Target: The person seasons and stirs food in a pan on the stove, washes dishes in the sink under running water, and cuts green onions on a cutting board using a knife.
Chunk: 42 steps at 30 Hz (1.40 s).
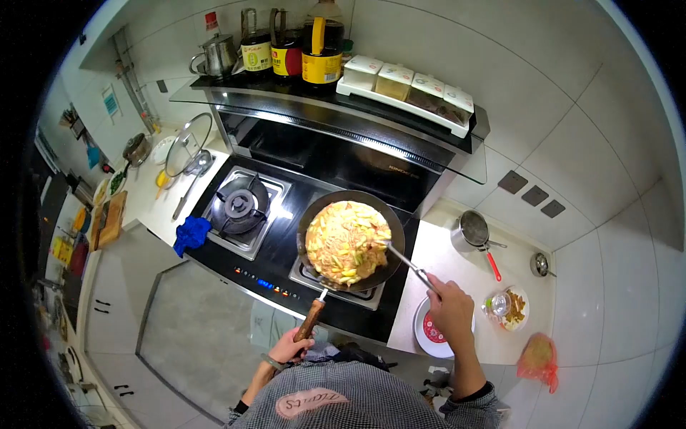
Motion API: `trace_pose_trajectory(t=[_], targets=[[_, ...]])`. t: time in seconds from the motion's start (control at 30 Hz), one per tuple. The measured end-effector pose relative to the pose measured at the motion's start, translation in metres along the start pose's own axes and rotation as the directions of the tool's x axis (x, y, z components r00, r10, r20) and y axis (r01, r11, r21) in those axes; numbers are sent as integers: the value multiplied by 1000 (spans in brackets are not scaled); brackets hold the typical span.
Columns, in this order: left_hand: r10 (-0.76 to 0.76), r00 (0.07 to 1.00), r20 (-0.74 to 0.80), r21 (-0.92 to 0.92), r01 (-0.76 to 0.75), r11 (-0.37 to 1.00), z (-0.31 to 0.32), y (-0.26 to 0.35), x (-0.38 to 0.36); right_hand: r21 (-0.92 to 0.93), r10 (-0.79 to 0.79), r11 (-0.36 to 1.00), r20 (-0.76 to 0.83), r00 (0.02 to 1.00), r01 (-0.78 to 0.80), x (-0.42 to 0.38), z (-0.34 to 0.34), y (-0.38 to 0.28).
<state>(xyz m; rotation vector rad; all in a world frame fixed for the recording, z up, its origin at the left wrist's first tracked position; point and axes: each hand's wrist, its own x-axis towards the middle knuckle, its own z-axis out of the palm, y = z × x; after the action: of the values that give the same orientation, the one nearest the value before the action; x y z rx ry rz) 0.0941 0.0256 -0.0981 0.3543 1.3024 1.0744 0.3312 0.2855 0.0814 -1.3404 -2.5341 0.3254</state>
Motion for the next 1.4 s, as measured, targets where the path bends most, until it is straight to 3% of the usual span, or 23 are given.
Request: trace_pose_trajectory(t=[0.1,0.23,0.37,0.43,0.5,0.57,0.63,0.7,0.8,0.97,1.03,1.07,1.27,1.33,1.4], targets=[[4,1000,8,-26,-4,1000,0,1,0,77,11,997,-86,996,-5,23,25,17],[3,1000,-6,-12,-3,1000,2,0,-2,222,134,966,-2,991,-131,72,80,30],[-2,1000,-11,-10,2,1000,2,2,-3,591,-111,801,-12,994,97,98,114,8],[-11,1000,-2,-16,11,1000,3,4,-3,611,-116,786,-5,993,94,97,118,-5],[-21,1000,2,-15,21,1000,3,6,-4,424,-95,906,210,973,-3,87,94,-26],[-33,999,9,-11,33,999,3,6,-3,393,-156,917,184,970,73,73,92,-25],[-28,999,15,2,28,1000,2,5,-1,204,-390,909,105,915,364,56,82,-22],[-31,999,26,19,31,999,1,5,-1,209,-408,899,77,910,385,41,69,-14],[-35,999,28,48,33,998,-1,6,0,-19,-528,848,68,847,530,24,43,-3],[-1,997,74,179,-12,984,-14,-14,14,-153,-364,910,151,919,385,-6,-28,-7],[271,961,-52,453,-220,864,-14,-15,17,-86,-202,972,185,962,221,-19,-50,-10],[267,963,-37,460,-221,860,-15,-11,17,-89,-167,979,181,969,185,-27,-53,-11],[228,973,44,472,-221,853,-14,13,23,12,-52,999,48,998,51,-45,28,-3],[194,980,52,652,-181,737,-10,30,23,86,67,994,19,998,-68,-47,39,-13],[227,973,50,695,-197,691,-15,19,29,125,104,987,-9,994,-103,-51,36,-17]])
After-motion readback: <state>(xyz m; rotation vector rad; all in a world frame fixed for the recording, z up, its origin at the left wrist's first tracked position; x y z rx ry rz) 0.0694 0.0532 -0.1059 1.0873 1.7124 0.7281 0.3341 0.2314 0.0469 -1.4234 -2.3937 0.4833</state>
